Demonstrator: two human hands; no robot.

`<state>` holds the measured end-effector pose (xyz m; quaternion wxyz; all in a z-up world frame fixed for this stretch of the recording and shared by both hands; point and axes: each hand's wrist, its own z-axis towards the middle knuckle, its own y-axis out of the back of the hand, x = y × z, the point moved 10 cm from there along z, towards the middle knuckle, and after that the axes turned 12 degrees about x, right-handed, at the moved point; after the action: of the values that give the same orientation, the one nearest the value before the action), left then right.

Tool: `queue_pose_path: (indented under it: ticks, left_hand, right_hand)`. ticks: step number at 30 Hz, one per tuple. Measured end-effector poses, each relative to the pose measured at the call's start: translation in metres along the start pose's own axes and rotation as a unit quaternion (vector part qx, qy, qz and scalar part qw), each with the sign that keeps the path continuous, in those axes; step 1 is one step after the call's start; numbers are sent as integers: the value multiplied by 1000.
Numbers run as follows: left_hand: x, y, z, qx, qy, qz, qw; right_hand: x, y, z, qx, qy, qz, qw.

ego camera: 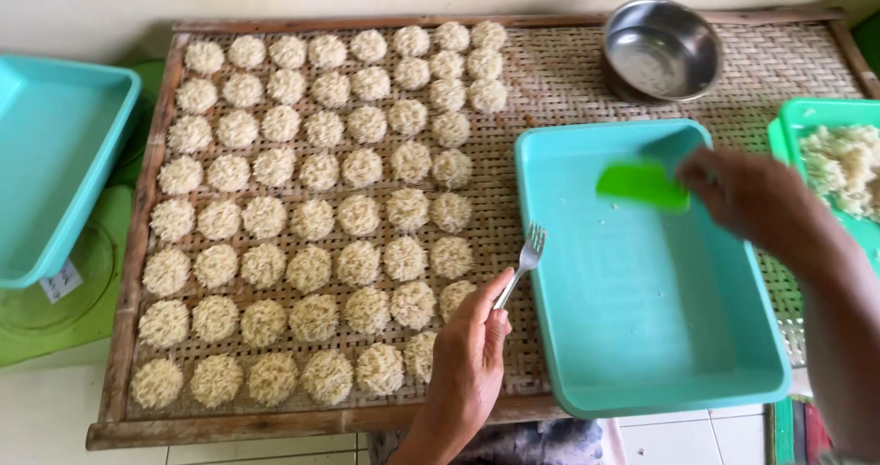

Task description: Shaping cooked rice into circular cakes using a mold and placing them on a drying rack

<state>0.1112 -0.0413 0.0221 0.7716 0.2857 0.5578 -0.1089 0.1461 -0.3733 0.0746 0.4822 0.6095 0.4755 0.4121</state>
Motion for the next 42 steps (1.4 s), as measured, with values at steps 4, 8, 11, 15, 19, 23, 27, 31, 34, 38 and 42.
queue_pose_path:
  ticks: [4, 8, 11, 15, 19, 23, 27, 31, 34, 38, 42]
  left_hand:
    - [-14, -30, 6, 21, -16, 22, 999]
    - [-9, -57, 13, 68, 21, 51, 996]
    - [-10, -68, 22, 84, 30, 68, 994]
    - [-3, -75, 35, 79, 40, 107, 990]
    - [-2, -77, 48, 81, 69, 122, 987]
    - [12, -75, 54, 57, 99, 143, 983]
    - [3, -77, 58, 55, 84, 143, 985]
    - [3, -92, 58, 69, 73, 144, 984]
    - [5, -111, 61, 94, 62, 150, 982]
    - [-17, -145, 68, 184, 29, 201, 962]
    - [-12, -190, 76, 277, 17, 239, 930]
  right_hand:
    - [-65, -93, -32, 166, -55, 71, 982]
    - [-81, -118, -12, 208, 31, -24, 977]
    - [-103, -75, 50, 135, 19, -37, 990]
    - [-122, -12, 160, -24, -27, -172, 984]
    - [-136, -43, 254, -3, -6, -141, 990]
    - [-150, -74, 295, 66, -42, -112, 991]
    - [-143, -25, 281, -75, -54, -118, 989]
    - [-142, -21, 285, -139, -1, -157, 978]
    - [-121, -16, 272, -126, 108, -55, 985]
    - [-112, 4, 209, -177, 64, 18, 982]
    - [-127, 18, 81, -128, 231, 58, 963]
